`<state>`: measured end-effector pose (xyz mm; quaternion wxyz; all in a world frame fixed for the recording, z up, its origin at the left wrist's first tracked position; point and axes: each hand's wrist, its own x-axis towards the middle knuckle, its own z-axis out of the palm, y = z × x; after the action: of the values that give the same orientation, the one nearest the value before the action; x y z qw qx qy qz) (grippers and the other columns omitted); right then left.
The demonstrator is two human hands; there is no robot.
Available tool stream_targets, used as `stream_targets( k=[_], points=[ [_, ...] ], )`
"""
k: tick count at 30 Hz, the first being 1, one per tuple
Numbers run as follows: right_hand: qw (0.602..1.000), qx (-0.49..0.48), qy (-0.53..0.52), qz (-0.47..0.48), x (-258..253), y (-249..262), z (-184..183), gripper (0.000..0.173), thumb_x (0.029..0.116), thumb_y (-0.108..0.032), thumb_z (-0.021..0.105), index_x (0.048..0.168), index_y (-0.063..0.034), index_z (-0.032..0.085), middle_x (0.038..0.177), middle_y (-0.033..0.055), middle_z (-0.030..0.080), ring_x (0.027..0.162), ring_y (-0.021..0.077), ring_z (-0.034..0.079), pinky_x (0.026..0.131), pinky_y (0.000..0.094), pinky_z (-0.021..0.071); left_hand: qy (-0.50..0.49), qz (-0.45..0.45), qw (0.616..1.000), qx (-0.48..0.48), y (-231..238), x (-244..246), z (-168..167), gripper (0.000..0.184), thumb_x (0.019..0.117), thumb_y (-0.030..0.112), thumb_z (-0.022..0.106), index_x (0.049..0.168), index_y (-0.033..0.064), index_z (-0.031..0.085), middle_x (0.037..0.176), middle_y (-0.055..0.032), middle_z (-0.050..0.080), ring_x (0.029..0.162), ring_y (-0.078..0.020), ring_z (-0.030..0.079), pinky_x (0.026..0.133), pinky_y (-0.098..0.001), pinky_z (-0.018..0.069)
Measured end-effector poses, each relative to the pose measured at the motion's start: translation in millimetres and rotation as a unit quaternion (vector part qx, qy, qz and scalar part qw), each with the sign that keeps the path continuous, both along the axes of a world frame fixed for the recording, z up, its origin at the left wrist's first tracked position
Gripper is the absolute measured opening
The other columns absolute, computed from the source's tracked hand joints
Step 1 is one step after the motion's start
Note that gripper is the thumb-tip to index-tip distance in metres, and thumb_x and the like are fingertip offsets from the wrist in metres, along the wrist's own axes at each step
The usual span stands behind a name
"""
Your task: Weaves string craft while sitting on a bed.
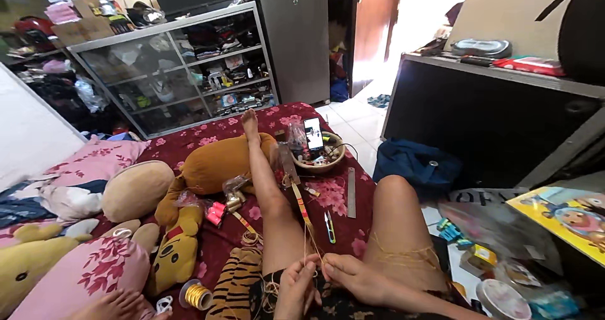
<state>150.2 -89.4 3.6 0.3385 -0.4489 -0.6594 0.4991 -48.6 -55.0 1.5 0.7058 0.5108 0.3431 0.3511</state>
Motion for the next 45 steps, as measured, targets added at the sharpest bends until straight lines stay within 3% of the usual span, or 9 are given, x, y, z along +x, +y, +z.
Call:
stream_targets(
  k=[4, 18, 23, 26, 29, 33, 35, 39, 45],
  points=[
    [0.998, 0.033, -0.050, 0.009, -2, 1, -3, 0.035, 0.1105, -0.020, 0.038, 0.106, 0.0048, 0.061, 0.090, 0.0135, 0.063, 0.083, 0.0182, 0.059, 0.080, 0.0374, 0.0485, 0.012, 0.015, 1.000, -0.023, 4, 15, 1, 0.019, 0.1053, 0.006, 0.048, 0.101, -0.0002, 0.065, 0.064, 0.0022, 0.064, 0.046, 0.0024, 0.048, 0.045, -0.0132, 0.0402],
    [0.979, 0.068, -0.189, 0.047, 41, -20, 1, 0.041, 0.1101, -0.027, 0.040, 0.104, 0.0061, 0.064, 0.082, 0.0232, 0.065, 0.081, 0.0380, 0.067, 0.076, 0.0575, 0.0506, -0.098, 0.017, 0.992, -0.084, 3, 14, -9, 0.032, 0.1080, 0.011, 0.035, 0.095, 0.0109, 0.064, 0.050, 0.0124, 0.044, 0.042, 0.0020, 0.043, 0.049, -0.0157, 0.0442],
    [0.944, 0.103, -0.304, -0.082, 112, -47, -5, 0.023, 0.1004, -0.020, 0.061, 0.106, -0.0074, 0.079, 0.118, 0.0173, 0.070, 0.114, 0.0440, 0.061, 0.097, 0.0692, 0.0424, -0.055, 0.066, 0.996, -0.035, -1, 13, -7, 0.027, 0.1062, 0.006, 0.040, 0.095, 0.0067, 0.065, 0.053, 0.0098, 0.051, 0.043, 0.0015, 0.046, 0.048, -0.0154, 0.0436],
    [0.965, 0.107, -0.219, -0.098, 87, -36, 17, 0.033, 0.1033, -0.014, 0.054, 0.132, -0.0053, 0.068, 0.137, 0.0173, 0.063, 0.128, 0.0360, 0.058, 0.109, 0.0556, 0.0430, -0.008, 0.093, 0.996, 0.007, -5, 19, -2, 0.022, 0.1044, 0.003, 0.044, 0.096, 0.0038, 0.064, 0.057, 0.0087, 0.056, 0.045, 0.0022, 0.048, 0.047, -0.0143, 0.0437],
    [0.996, 0.043, -0.065, -0.050, 29, -18, 14, 0.042, 0.1076, -0.013, 0.043, 0.147, -0.0007, 0.052, 0.139, 0.0201, 0.059, 0.102, 0.0266, 0.069, 0.089, 0.0430, 0.0568, 0.018, 0.118, 0.992, 0.033, -8, 20, -1, 0.018, 0.1032, 0.002, 0.048, 0.096, 0.0012, 0.065, 0.063, 0.0065, 0.061, 0.047, 0.0020, 0.050, 0.048, -0.0147, 0.0451],
    [0.999, 0.020, -0.025, 0.042, -7, -1, -7, 0.032, 0.1082, -0.014, 0.041, 0.121, 0.0049, 0.063, 0.096, 0.0154, 0.066, 0.082, 0.0197, 0.063, 0.078, 0.0382, 0.0521, 0.057, 0.140, 0.987, 0.063, -6, 8, 1, 0.014, 0.1027, 0.003, 0.052, 0.097, 0.0003, 0.065, 0.063, 0.0067, 0.062, 0.049, 0.0015, 0.053, 0.051, -0.0164, 0.0470],
    [0.996, 0.025, -0.051, 0.061, -3, 0, 2, 0.032, 0.1083, -0.011, 0.041, 0.115, 0.0068, 0.066, 0.099, 0.0199, 0.068, 0.090, 0.0255, 0.065, 0.086, 0.0448, 0.0510, 0.054, 0.137, 0.987, 0.065, -7, 6, -2, 0.017, 0.1038, 0.003, 0.049, 0.101, -0.0010, 0.065, 0.061, 0.0077, 0.060, 0.049, 0.0013, 0.053, 0.051, -0.0169, 0.0475],
    [0.996, 0.087, -0.012, 0.029, 3, -9, 8, 0.032, 0.1071, -0.010, 0.040, 0.118, 0.0038, 0.067, 0.095, 0.0148, 0.068, 0.072, 0.0132, 0.057, 0.070, 0.0318, 0.0485, 0.019, 0.122, 0.989, 0.078, -14, 1, -8, 0.015, 0.1076, 0.009, 0.033, 0.112, 0.0031, 0.047, 0.060, 0.0122, 0.048, 0.047, 0.0020, 0.049, 0.050, -0.0173, 0.0492],
    [0.986, 0.138, -0.085, 0.045, -17, -2, 21, 0.046, 0.1049, -0.005, 0.044, 0.150, 0.0030, 0.047, 0.120, 0.0278, 0.069, 0.105, 0.0369, 0.070, 0.097, 0.0531, 0.0513, 0.035, 0.080, 0.971, 0.223, -20, -7, -8, 0.013, 0.0959, -0.002, 0.054, 0.107, -0.0043, 0.059, 0.085, 0.0074, 0.069, 0.074, 0.0035, 0.064, 0.072, -0.0188, 0.0553]
  ],
)
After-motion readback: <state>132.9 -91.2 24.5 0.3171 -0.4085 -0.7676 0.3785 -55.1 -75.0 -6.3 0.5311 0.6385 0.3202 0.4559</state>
